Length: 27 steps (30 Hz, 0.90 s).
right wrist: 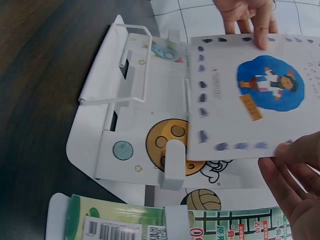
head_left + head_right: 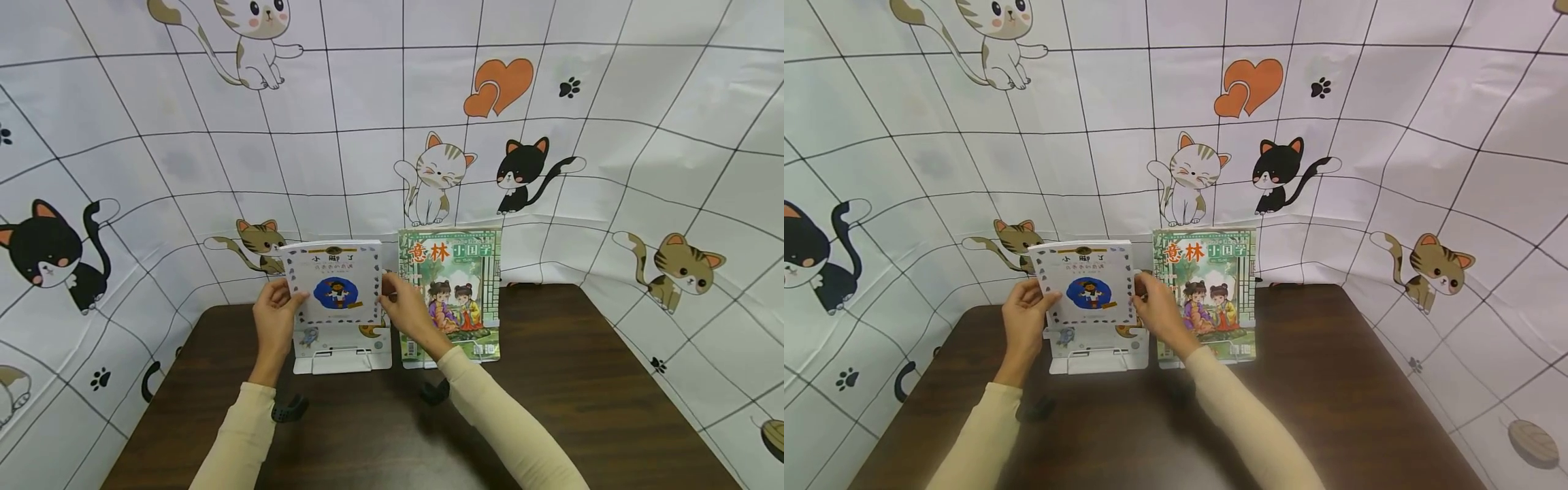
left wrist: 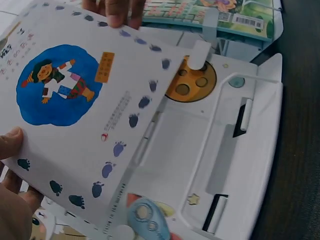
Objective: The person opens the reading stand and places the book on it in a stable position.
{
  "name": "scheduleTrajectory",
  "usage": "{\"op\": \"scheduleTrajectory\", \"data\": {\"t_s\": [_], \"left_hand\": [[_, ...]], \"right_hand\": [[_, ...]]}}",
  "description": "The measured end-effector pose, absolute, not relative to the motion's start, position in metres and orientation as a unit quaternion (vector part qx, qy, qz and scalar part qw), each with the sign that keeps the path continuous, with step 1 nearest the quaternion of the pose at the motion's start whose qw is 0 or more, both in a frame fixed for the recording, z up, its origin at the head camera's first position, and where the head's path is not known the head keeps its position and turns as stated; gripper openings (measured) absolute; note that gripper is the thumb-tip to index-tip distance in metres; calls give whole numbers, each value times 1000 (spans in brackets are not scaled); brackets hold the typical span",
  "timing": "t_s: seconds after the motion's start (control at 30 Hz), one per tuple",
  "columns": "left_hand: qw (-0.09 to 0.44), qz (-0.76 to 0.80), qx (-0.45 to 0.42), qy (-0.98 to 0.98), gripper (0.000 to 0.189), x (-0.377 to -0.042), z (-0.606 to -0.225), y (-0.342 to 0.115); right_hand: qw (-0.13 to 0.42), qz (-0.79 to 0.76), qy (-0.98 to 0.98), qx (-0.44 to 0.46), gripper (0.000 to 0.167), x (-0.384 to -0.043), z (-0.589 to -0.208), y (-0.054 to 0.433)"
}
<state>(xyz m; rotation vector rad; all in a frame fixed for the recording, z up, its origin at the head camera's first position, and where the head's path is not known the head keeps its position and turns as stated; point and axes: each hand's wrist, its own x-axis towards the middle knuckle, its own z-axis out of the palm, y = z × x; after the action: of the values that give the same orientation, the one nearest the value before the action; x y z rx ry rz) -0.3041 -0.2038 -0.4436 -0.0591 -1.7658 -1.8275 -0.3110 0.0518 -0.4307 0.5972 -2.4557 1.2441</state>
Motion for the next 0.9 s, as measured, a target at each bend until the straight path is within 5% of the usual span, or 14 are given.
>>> {"op": "scheduleTrajectory", "data": {"t_s": [0.9], "left_hand": [[304, -488, 12, -818, 23, -301, -480, -221]], "right_hand": [[263, 288, -903, 181, 26, -302, -462, 36]]}}
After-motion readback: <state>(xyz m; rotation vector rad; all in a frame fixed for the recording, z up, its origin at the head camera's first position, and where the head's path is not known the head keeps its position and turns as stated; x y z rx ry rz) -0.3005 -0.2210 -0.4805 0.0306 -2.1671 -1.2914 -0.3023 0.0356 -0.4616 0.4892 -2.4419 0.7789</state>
